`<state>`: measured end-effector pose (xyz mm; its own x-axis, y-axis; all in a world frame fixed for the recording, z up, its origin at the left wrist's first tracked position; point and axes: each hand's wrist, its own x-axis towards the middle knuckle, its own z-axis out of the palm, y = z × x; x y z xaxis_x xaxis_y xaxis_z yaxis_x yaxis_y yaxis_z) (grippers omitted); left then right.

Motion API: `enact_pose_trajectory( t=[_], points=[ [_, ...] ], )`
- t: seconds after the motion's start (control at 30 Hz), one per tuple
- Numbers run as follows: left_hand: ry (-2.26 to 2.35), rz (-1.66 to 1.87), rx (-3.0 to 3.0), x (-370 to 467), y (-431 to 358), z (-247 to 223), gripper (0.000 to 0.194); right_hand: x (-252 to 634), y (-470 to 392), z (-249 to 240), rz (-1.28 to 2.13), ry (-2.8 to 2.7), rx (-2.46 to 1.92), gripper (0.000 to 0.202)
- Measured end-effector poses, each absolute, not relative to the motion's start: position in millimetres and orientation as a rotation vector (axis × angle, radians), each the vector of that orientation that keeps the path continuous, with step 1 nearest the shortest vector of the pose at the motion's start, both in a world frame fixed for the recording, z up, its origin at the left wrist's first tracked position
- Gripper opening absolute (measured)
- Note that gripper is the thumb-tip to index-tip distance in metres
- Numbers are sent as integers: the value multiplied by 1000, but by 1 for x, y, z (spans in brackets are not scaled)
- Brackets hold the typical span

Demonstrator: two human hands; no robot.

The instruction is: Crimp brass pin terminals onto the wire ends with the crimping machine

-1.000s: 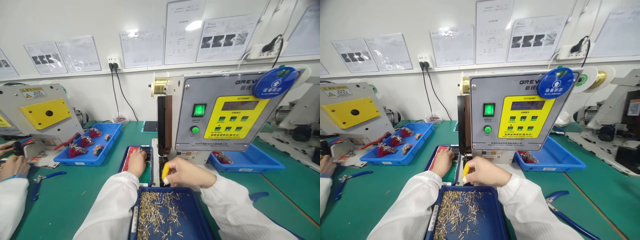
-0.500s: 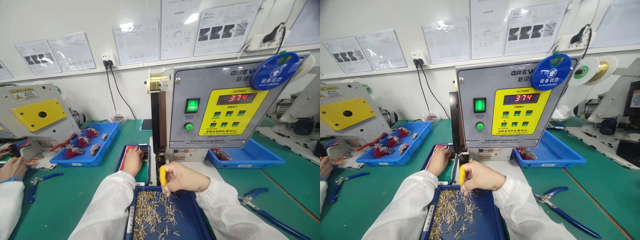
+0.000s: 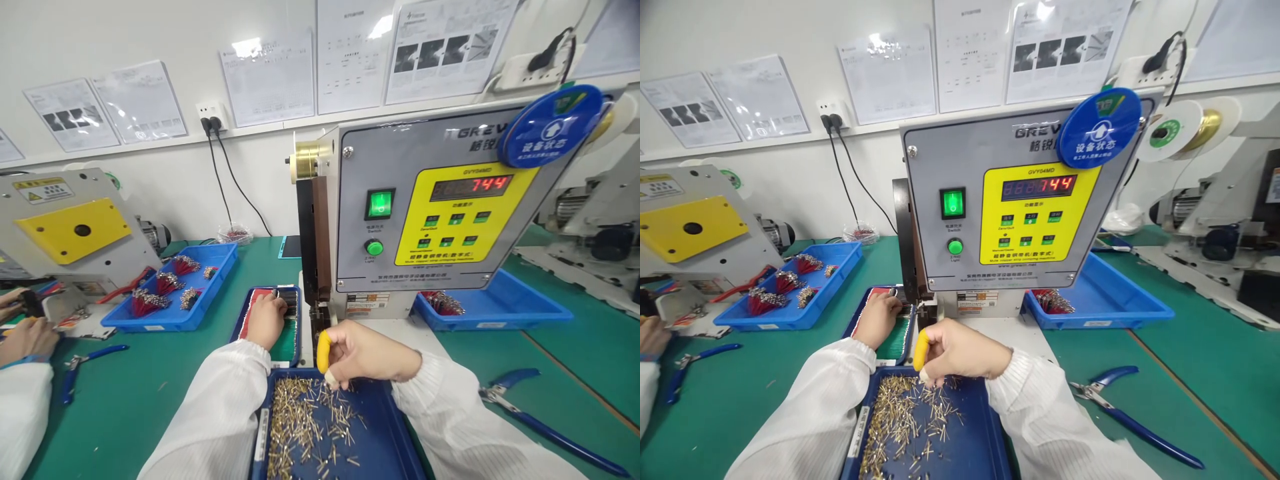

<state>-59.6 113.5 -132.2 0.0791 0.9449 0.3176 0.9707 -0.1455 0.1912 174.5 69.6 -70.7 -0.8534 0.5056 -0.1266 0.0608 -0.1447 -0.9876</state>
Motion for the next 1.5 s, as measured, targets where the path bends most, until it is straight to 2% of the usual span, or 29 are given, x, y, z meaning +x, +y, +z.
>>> enact_pose_trajectory(
  t=[0.4, 0.6, 0.9, 1.07, 1.27, 1.5],
  points=[
    [-1996, -618, -2195, -58, 111, -134, 17, 181, 75, -70, 1983, -1781, -480, 14],
    [-1883, -851, -2394, -57, 110, -135, 18, 176, 69, -73, 2056, -1855, -557, 14],
    [-1957, -730, -2463, -54, 104, -134, 21, 167, 63, -81, 2061, -1981, -705, 11],
    [-1995, -754, -2419, -54, 102, -132, 19, 172, 67, -75, 2091, -1895, -682, 19],
    [-1661, -1109, -2353, -47, 96, -119, 16, 180, 80, -74, 1832, -1616, -740, 25],
    [-1428, -1255, -2272, -29, 78, -107, 15, 185, 96, -82, 1610, -1412, -822, 31]
  ],
)
